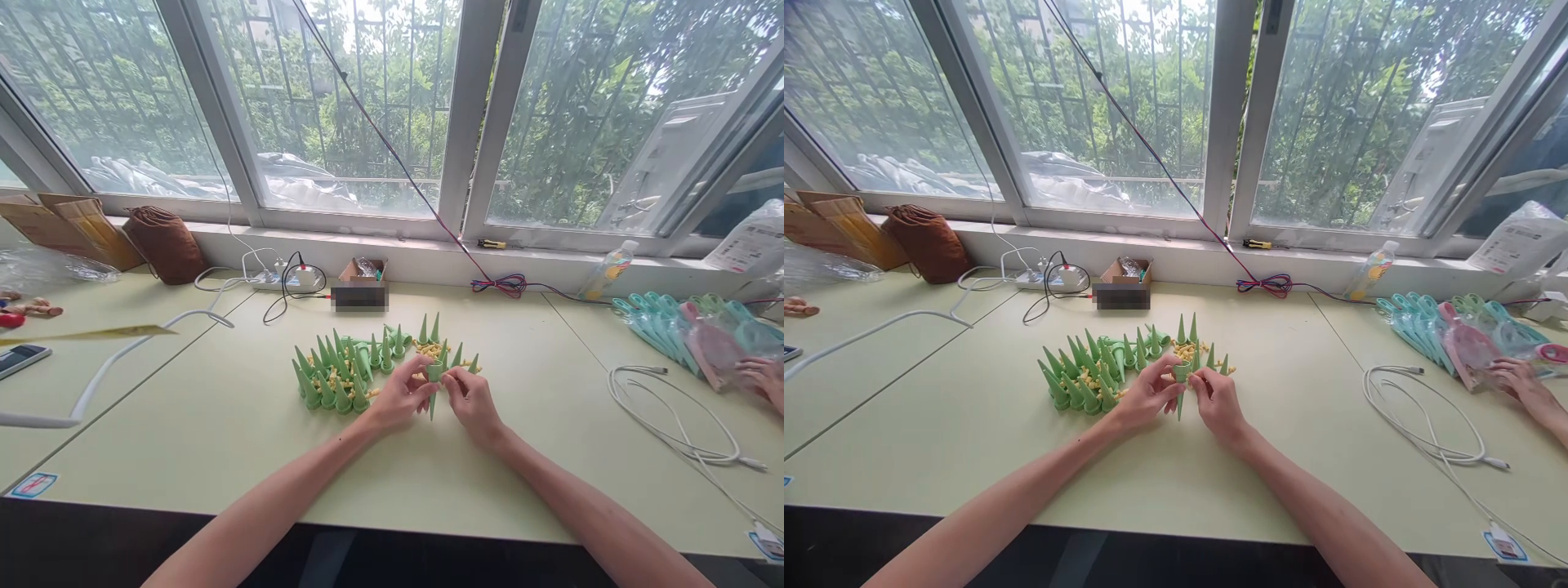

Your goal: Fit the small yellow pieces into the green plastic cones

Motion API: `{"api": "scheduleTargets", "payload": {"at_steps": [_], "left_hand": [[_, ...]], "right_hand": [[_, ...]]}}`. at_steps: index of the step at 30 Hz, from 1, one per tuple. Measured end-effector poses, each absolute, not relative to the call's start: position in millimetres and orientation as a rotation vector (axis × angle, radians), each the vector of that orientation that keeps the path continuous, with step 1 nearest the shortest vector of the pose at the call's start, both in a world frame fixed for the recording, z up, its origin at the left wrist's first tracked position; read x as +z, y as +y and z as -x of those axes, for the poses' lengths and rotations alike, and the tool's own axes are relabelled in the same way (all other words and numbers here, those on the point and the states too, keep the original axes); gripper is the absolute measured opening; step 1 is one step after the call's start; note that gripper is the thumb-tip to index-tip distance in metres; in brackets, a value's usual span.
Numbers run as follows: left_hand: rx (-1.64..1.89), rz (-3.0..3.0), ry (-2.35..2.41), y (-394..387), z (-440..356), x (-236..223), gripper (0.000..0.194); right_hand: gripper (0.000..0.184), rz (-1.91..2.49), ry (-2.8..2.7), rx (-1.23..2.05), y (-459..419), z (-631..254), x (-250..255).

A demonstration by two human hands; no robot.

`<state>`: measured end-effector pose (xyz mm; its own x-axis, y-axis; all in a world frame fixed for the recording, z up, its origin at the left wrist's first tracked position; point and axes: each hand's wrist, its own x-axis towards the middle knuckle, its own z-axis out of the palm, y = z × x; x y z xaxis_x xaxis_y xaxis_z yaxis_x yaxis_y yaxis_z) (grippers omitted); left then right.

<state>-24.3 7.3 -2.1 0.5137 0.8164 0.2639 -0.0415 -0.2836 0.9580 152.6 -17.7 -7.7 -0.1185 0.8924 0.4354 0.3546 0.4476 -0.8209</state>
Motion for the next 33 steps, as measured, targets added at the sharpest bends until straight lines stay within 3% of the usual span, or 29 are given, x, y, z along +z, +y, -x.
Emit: {"api": "scheduleTargets", "payload": {"at_steps": [6,17,33], "left_hand": [[1.026,-1.762,0.733,8,24,-8,0.024],[0.971,-1.47,0.656,6,18,1,0.036],[1.006,-1.395,0.638,6,19,8,0.03]], "right_hand": [[0.036,1.073,-1.629,0.836,-17,-153,-7],[0.041,1.087,-1.525,0.959,-13,-148,-10],[0.04,0.964,-1.443,1.197,-17,-144,-1]]}}
